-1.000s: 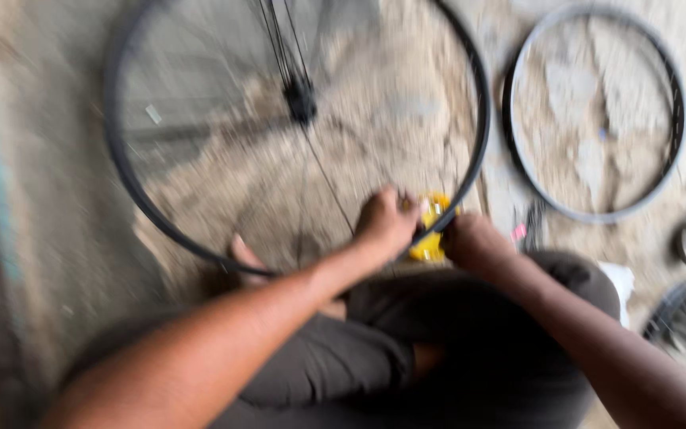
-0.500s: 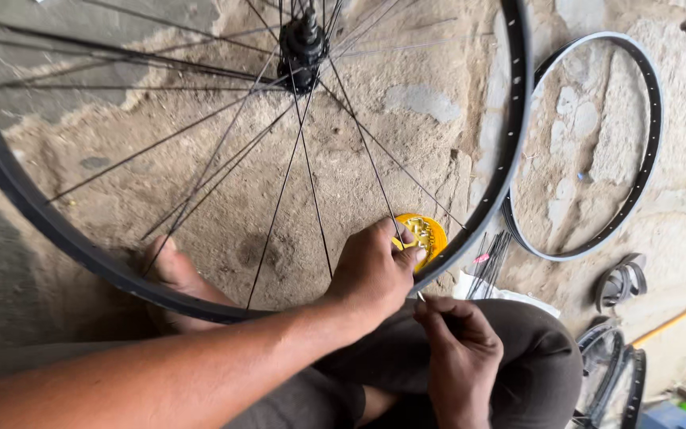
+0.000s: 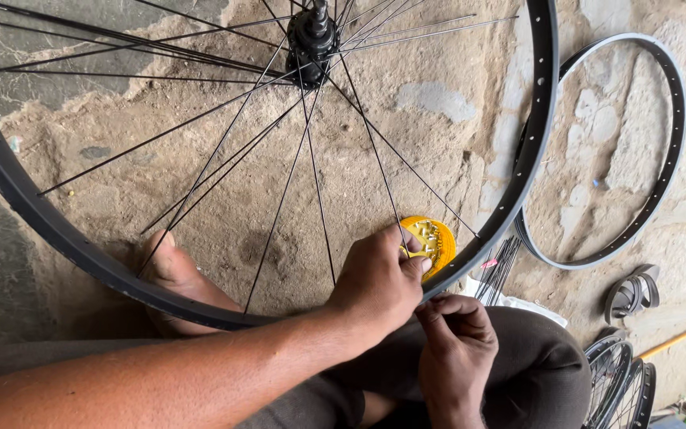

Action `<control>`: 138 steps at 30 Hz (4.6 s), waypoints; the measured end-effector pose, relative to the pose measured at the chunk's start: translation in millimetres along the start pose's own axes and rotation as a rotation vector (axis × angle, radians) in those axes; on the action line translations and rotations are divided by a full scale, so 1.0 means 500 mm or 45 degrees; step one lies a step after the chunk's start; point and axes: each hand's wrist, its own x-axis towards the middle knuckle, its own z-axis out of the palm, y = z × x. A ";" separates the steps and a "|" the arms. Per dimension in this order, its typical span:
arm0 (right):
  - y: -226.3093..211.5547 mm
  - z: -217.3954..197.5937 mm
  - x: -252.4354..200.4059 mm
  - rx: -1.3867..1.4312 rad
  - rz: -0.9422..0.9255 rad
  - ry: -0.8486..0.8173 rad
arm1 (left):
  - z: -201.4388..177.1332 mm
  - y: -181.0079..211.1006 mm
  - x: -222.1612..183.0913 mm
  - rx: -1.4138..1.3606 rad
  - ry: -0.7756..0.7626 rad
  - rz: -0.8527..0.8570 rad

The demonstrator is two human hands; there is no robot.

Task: The person threads spokes into a bicycle wheel hub and then inserts the spokes through the rim, securing them with nipples by hand.

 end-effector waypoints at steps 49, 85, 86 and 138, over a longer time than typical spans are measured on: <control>0.019 0.025 -0.013 -0.211 -0.272 -0.120 | -0.052 0.066 0.036 0.903 -0.860 0.340; -0.040 0.017 -0.005 -0.707 -0.010 -0.249 | -0.055 0.035 0.034 1.050 -0.765 0.121; -0.054 0.013 -0.006 -0.709 -0.006 -0.237 | -0.053 0.034 0.031 1.049 -0.778 0.126; -0.019 0.439 0.373 0.499 0.648 -0.909 | -0.262 0.006 0.175 0.146 -0.532 -0.489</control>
